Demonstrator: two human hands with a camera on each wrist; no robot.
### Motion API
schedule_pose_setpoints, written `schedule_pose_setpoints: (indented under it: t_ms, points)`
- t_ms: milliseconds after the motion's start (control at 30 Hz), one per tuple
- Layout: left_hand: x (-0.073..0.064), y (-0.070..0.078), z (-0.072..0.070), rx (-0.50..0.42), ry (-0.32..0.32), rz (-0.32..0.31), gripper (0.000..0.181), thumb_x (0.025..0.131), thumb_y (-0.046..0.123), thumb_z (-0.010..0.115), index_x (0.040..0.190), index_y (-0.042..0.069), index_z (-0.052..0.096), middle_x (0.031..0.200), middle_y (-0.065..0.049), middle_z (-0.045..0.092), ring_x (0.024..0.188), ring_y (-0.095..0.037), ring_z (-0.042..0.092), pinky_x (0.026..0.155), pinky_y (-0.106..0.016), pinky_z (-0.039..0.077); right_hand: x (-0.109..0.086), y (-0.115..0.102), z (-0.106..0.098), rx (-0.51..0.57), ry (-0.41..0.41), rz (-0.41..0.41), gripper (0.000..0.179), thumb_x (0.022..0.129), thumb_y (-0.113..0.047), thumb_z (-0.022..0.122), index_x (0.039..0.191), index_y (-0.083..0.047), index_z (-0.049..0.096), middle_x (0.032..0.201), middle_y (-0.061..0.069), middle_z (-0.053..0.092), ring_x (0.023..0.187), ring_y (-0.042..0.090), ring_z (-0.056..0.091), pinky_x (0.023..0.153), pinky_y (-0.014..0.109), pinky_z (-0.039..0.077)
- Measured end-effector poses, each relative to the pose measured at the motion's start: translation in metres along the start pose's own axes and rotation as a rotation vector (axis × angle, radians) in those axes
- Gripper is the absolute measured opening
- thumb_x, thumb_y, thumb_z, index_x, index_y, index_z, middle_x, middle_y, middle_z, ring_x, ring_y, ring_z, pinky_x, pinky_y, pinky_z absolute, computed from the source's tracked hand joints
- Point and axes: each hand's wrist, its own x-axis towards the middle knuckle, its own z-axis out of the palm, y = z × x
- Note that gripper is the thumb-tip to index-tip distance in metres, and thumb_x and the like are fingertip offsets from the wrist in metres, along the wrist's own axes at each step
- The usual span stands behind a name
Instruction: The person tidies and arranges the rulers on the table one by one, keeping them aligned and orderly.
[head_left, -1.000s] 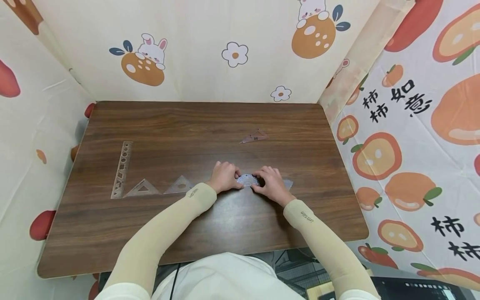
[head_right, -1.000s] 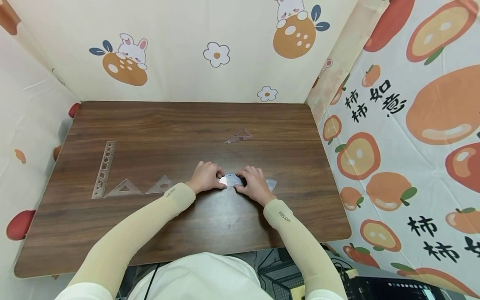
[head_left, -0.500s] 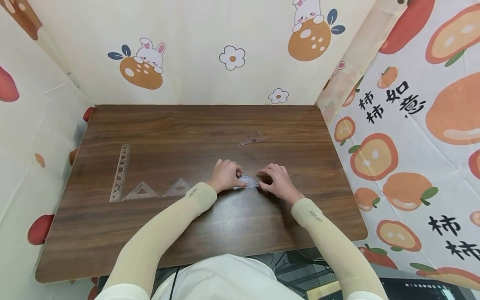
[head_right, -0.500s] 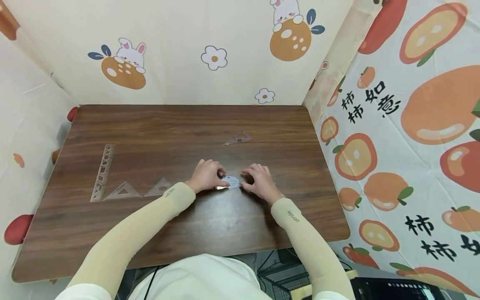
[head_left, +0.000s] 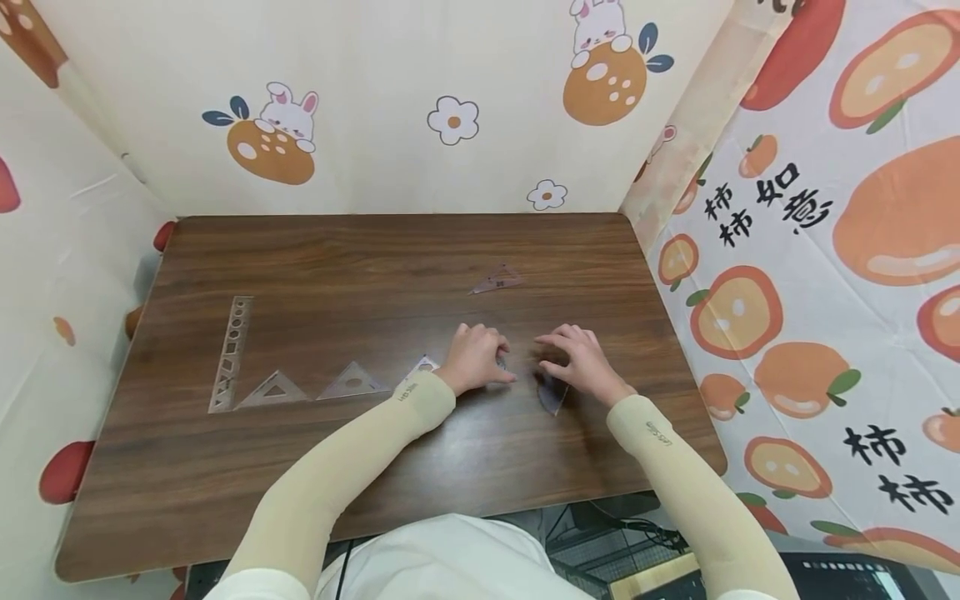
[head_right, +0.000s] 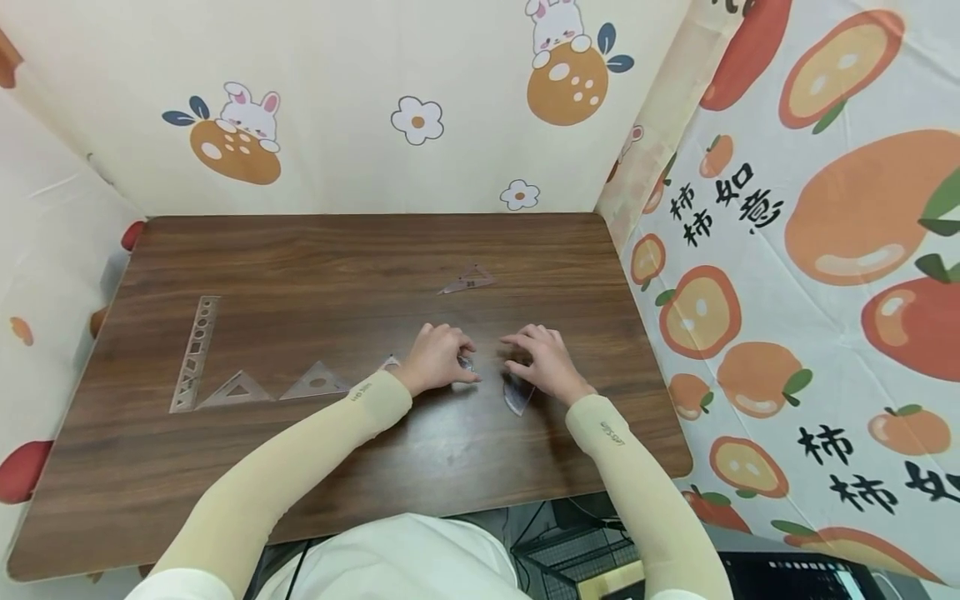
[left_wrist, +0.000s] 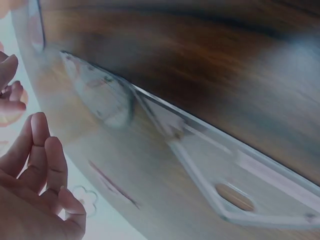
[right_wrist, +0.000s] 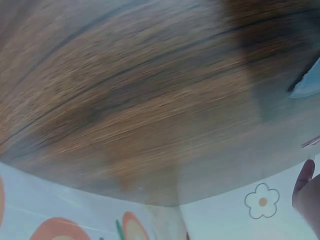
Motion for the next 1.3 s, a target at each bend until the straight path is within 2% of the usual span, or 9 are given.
schedule_pose_setpoints:
  t_ms: [233,433,600,733,900,1033,1300]
  points:
    - [0.007,0.026,0.012,0.047,0.004,0.036,0.065,0.062,0.062,0.080,0.110,0.020,0.069,0.096,0.008,0.066,0.089,-0.013,0.055,0.076,-0.033,0.036,-0.011,0.011,-0.009,0.001,-0.045,0.034,0.046,0.083,-0.030,0.075,0.126,-0.019,0.063,0.111,0.005,0.061,0.101,0.021,0.050,0.093,0.047,0.034]
    - [0.009,0.048,0.025,0.112,-0.003,0.016,0.083,0.059,0.070,0.076,0.120,0.016,0.063,0.111,0.003,0.061,0.101,-0.017,0.053,0.081,-0.036,0.037,-0.019,0.020,-0.016,-0.015,-0.085,0.056,0.051,0.080,-0.029,0.077,0.128,-0.021,0.061,0.114,0.003,0.060,0.108,0.022,0.050,0.097,0.047,0.033]
    - [0.007,0.066,0.037,0.164,-0.046,0.000,0.095,0.057,0.077,0.072,0.124,0.012,0.056,0.116,-0.001,0.057,0.107,-0.019,0.049,0.087,-0.038,0.037,-0.025,0.025,-0.019,-0.038,-0.133,0.075,0.056,0.078,-0.031,0.079,0.129,-0.020,0.061,0.118,0.004,0.059,0.111,0.024,0.050,0.099,0.048,0.033]
    - [0.005,0.076,0.049,0.194,-0.054,-0.016,0.101,0.054,0.080,0.070,0.126,0.011,0.053,0.119,-0.003,0.054,0.112,-0.020,0.047,0.091,-0.041,0.036,-0.029,0.027,-0.018,-0.044,-0.183,0.093,0.059,0.078,-0.033,0.079,0.131,-0.020,0.059,0.122,0.004,0.058,0.113,0.025,0.049,0.101,0.051,0.031]
    - [0.004,0.080,0.058,0.237,-0.025,-0.028,0.105,0.051,0.083,0.069,0.125,0.010,0.052,0.119,-0.004,0.053,0.111,-0.021,0.045,0.089,-0.040,0.034,-0.030,0.030,-0.016,-0.052,-0.205,0.099,0.060,0.078,-0.034,0.079,0.132,-0.020,0.058,0.123,0.004,0.058,0.113,0.025,0.049,0.101,0.052,0.031]
    - [0.002,0.079,0.065,0.270,0.006,-0.024,0.106,0.050,0.084,0.068,0.123,0.009,0.053,0.114,-0.003,0.053,0.106,-0.021,0.046,0.085,-0.039,0.034,-0.032,0.031,-0.014,-0.070,-0.236,0.116,0.060,0.079,-0.034,0.078,0.133,-0.021,0.057,0.124,0.006,0.057,0.115,0.026,0.049,0.100,0.052,0.032]
    - [0.002,0.075,0.071,0.297,-0.010,-0.029,0.105,0.053,0.085,0.066,0.123,0.008,0.053,0.112,-0.004,0.051,0.105,-0.021,0.045,0.085,-0.039,0.034,-0.034,0.031,-0.014,-0.048,-0.277,0.169,0.058,0.080,-0.033,0.077,0.134,-0.024,0.057,0.124,0.004,0.056,0.116,0.025,0.047,0.101,0.051,0.031]
